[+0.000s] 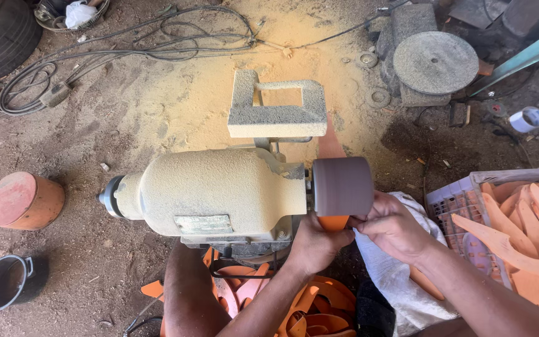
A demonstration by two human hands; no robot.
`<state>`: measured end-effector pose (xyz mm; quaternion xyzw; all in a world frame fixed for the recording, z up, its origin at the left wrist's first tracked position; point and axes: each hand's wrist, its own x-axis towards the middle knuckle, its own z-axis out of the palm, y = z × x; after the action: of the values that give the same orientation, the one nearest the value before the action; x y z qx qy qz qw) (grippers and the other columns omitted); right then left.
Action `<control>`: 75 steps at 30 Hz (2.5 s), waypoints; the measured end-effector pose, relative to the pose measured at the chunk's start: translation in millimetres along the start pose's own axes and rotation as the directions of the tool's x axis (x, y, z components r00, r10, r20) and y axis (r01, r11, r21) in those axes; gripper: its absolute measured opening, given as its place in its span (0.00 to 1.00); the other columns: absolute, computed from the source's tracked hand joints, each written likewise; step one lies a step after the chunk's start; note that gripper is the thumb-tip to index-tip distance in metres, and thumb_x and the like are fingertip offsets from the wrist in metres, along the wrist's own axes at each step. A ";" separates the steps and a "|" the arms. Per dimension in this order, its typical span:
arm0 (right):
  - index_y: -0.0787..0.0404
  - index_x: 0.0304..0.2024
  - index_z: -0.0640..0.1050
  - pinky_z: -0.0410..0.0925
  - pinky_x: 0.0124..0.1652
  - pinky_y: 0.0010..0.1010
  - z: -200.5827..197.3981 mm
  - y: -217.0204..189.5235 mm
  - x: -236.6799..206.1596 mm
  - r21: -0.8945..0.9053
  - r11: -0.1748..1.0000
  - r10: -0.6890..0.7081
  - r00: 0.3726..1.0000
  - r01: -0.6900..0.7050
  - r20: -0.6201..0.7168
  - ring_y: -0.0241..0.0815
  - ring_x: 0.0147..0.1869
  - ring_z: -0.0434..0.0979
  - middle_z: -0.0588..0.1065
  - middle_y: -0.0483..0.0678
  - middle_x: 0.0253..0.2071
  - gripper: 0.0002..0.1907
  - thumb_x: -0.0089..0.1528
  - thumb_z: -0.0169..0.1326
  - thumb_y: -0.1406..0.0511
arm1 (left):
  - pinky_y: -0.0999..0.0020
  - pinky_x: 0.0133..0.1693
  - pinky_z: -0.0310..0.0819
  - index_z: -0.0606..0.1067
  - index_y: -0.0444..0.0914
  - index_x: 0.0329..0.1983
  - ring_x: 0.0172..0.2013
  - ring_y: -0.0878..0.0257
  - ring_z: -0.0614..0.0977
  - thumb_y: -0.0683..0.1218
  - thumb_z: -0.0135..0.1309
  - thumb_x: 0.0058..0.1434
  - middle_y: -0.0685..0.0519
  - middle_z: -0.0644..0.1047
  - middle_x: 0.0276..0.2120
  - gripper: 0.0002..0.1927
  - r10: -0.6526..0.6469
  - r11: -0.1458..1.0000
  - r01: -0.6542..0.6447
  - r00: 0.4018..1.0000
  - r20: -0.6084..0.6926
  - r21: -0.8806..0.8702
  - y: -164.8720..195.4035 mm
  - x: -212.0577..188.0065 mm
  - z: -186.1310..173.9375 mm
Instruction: The person uses a bench grinder to sand the edges of multiple orange-colored wooden parts. They hold each part with both hands and press it against the rotating grinding wheel, moving it back and forth to smooth the surfaces. Finished parts are placed into a nearby crate.
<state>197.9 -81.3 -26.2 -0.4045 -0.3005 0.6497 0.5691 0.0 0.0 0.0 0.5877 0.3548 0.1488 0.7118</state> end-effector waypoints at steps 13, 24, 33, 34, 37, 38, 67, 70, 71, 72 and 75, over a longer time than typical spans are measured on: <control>0.68 0.67 0.65 0.63 0.68 0.46 69.1 -4.6 -49.7 0.038 0.964 0.266 0.953 -0.263 -0.147 0.52 0.69 0.74 0.75 0.60 0.65 0.39 0.51 0.44 0.82 | 0.71 0.44 0.77 0.74 0.31 0.49 0.40 0.67 0.81 0.36 0.58 0.55 0.52 0.80 0.39 0.17 0.025 0.993 -0.021 0.999 0.029 -0.114 -0.7 -77.2 16.3; 0.69 0.53 0.73 0.68 0.61 0.43 26.5 -5.7 -3.3 0.009 0.999 0.044 0.986 -0.043 -0.162 0.47 0.61 0.76 0.76 0.57 0.55 0.27 0.51 0.46 0.85 | 0.71 0.44 0.77 0.78 0.31 0.48 0.40 0.67 0.81 0.35 0.57 0.53 0.53 0.82 0.40 0.17 0.205 0.976 -0.203 0.979 0.018 -0.073 21.0 -20.1 -0.7; 0.62 0.61 0.72 0.72 0.58 0.42 42.2 2.8 -24.0 -0.058 0.984 0.153 0.960 -0.171 -0.234 0.50 0.59 0.80 0.79 0.58 0.56 0.36 0.50 0.47 0.84 | 0.69 0.48 0.80 0.71 0.33 0.53 0.41 0.63 0.83 0.36 0.53 0.53 0.52 0.80 0.41 0.22 0.022 1.000 -0.023 0.997 0.073 0.011 7.1 -45.2 2.2; 0.63 0.61 0.72 0.72 0.59 0.42 45.5 3.8 -28.5 -0.074 0.980 0.166 0.960 -0.187 -0.226 0.50 0.59 0.81 0.80 0.58 0.56 0.35 0.50 0.47 0.83 | 0.68 0.48 0.80 0.71 0.32 0.53 0.41 0.62 0.83 0.36 0.54 0.54 0.51 0.80 0.41 0.21 0.021 0.999 -0.023 0.997 0.076 0.031 4.2 -50.1 3.2; 0.64 0.61 0.72 0.73 0.59 0.42 53.6 6.4 -41.0 -0.104 0.960 0.229 0.945 -0.258 -0.234 0.51 0.60 0.83 0.81 0.57 0.56 0.33 0.51 0.48 0.82 | 0.67 0.51 0.79 0.72 0.30 0.52 0.44 0.62 0.82 0.36 0.55 0.56 0.49 0.80 0.42 0.19 0.030 0.999 -0.033 0.995 0.096 0.030 -3.4 -63.9 6.7; 0.64 0.61 0.72 0.74 0.59 0.42 55.3 7.3 -44.5 -0.103 0.948 0.268 0.930 -0.302 -0.252 0.50 0.59 0.83 0.81 0.57 0.56 0.33 0.52 0.49 0.81 | 0.67 0.52 0.78 0.71 0.31 0.52 0.45 0.62 0.82 0.36 0.55 0.56 0.50 0.80 0.44 0.20 0.043 0.999 -0.042 0.993 0.106 -0.015 -5.2 -68.9 9.3; 0.57 0.67 0.66 0.66 0.63 0.47 53.2 -33.7 -52.9 -0.941 0.106 -0.185 0.924 -0.320 -0.335 0.54 0.66 0.72 0.66 0.58 0.64 0.40 0.51 0.59 0.69 | 0.65 0.55 0.73 0.71 0.33 0.59 0.50 0.57 0.82 0.45 0.64 0.53 0.43 0.80 0.48 0.30 -0.133 0.918 -0.008 0.935 0.328 0.397 18.9 -74.1 -27.2; 0.57 0.61 0.71 0.64 0.60 0.62 49.6 -38.0 -61.3 -0.741 -0.663 -0.344 0.922 -0.106 0.176 0.67 0.67 0.70 0.64 0.65 0.66 0.43 0.39 0.58 0.64 | 0.64 0.53 0.74 0.75 0.32 0.57 0.46 0.57 0.82 0.47 0.67 0.54 0.42 0.82 0.45 0.28 -0.312 0.814 -0.018 0.830 0.462 0.581 14.5 -72.3 -40.3; 0.49 0.58 0.73 0.64 0.59 0.64 49.9 -38.9 -61.2 -0.695 -0.719 -0.268 0.930 -0.019 0.252 0.63 0.67 0.71 0.66 0.59 0.65 0.42 0.36 0.55 0.69 | 0.63 0.51 0.76 0.77 0.32 0.56 0.44 0.58 0.83 0.47 0.68 0.54 0.43 0.82 0.44 0.27 -0.308 0.824 -0.026 0.817 0.488 0.565 12.0 -70.8 -41.5; 0.41 0.54 0.74 0.64 0.59 0.65 50.6 -40.8 -58.7 -0.635 -0.770 -0.194 0.924 0.064 0.329 0.58 0.67 0.72 0.69 0.53 0.65 0.44 0.34 0.53 0.74 | 0.63 0.48 0.77 0.78 0.32 0.55 0.42 0.58 0.84 0.46 0.69 0.53 0.43 0.83 0.42 0.27 -0.297 0.831 -0.044 0.808 0.509 0.554 9.6 -66.6 -44.0; 0.50 0.53 0.80 0.72 0.62 0.39 57.9 -55.4 -54.0 -0.876 -0.346 0.373 0.808 -0.335 -0.456 0.41 0.60 0.83 0.82 0.46 0.53 0.19 0.59 0.55 0.67 | 0.66 0.38 0.82 0.81 0.31 0.52 0.32 0.62 0.85 0.48 0.68 0.53 0.47 0.85 0.36 0.26 -0.435 0.829 0.199 0.818 0.378 0.523 0.6 -53.9 -46.3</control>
<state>176.5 -120.8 59.3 -0.7484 -0.5474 0.3244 -0.1869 -69.3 0.2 15.7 0.6875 0.2868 -0.2150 0.6316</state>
